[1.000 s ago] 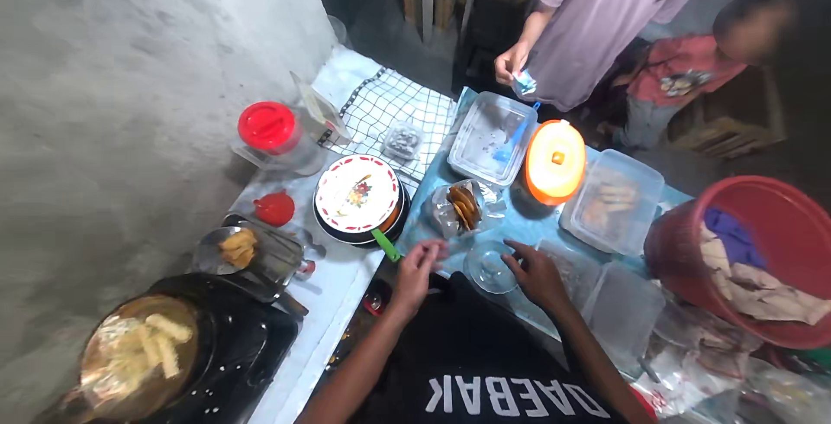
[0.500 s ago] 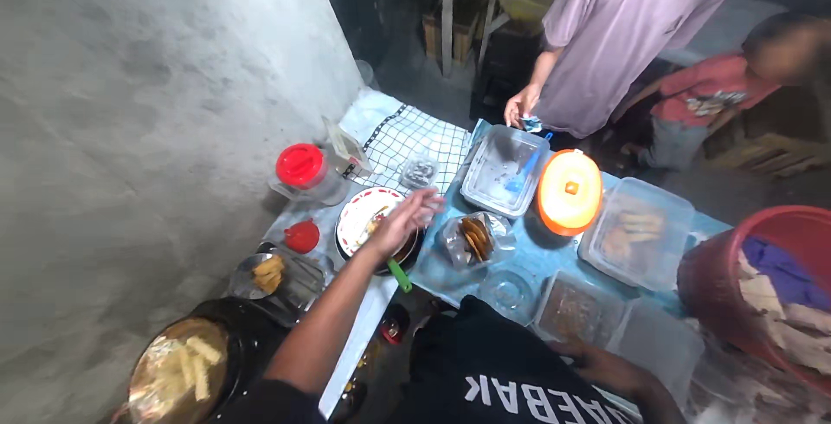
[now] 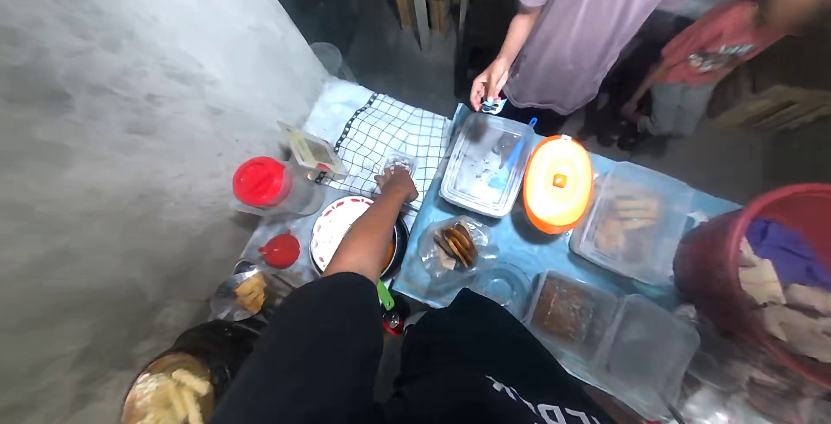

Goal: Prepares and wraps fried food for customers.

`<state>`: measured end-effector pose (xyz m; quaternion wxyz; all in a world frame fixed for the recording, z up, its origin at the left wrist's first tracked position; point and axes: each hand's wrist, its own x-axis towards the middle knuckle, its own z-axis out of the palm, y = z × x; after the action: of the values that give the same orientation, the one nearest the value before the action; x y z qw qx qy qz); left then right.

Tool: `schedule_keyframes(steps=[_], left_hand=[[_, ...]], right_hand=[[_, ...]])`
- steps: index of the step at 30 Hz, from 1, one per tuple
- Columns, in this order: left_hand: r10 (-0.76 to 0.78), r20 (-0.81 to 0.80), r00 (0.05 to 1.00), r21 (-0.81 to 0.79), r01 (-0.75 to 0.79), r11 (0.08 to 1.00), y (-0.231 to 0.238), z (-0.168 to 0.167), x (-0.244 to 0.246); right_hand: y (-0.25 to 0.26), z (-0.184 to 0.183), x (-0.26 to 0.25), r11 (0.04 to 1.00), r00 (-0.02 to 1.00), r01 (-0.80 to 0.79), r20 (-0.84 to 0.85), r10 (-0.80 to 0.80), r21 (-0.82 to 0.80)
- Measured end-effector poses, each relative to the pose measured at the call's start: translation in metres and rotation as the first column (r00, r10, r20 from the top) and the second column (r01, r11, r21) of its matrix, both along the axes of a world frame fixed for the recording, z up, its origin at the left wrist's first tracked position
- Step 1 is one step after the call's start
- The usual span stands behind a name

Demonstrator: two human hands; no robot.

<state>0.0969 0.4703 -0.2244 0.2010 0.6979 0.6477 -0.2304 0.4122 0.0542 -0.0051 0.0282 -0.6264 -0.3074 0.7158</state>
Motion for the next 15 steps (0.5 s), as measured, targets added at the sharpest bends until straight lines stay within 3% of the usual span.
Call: schedule_keyframes(steps=[2,3,5,7,9,12,15], left_hand=[[-0.010,0.006,1.000,0.044,0.010,0.999,-0.004,-0.008,-0.002],[-0.012,0.001,1.000,0.050,0.012,0.999,-0.005,-0.010,-0.003],[0.002,-0.006,1.000,0.035,-0.001,0.999,-0.004,-0.011,-0.004],[0.014,0.016,1.000,0.004,-0.014,1.000,-0.006,-0.009,-0.007],[0.017,0.043,0.999,-0.030,-0.016,0.999,-0.007,-0.009,-0.010],[0.005,0.180,0.984,0.014,-0.007,1.000,-0.019,0.018,-0.008],[-0.071,0.415,0.907,0.151,0.008,0.988,-0.038,0.066,0.003]], right_hand=[[-0.029,-0.060,0.017,0.999,0.999,-0.038,-0.011,0.038,-0.014],[-0.023,-0.062,0.019,0.994,0.997,-0.083,0.001,0.083,-0.068],[0.007,-0.038,0.016,0.979,0.989,-0.147,-0.027,0.145,-0.140],[0.022,-0.026,0.016,0.979,0.982,-0.179,-0.074,0.172,-0.099],[0.044,0.004,0.005,0.967,0.977,-0.215,-0.018,0.214,-0.140],[0.090,0.066,-0.029,0.858,0.895,-0.361,0.122,0.429,-0.365],[0.084,0.073,-0.035,0.914,0.912,-0.355,0.142,0.385,-0.195]])
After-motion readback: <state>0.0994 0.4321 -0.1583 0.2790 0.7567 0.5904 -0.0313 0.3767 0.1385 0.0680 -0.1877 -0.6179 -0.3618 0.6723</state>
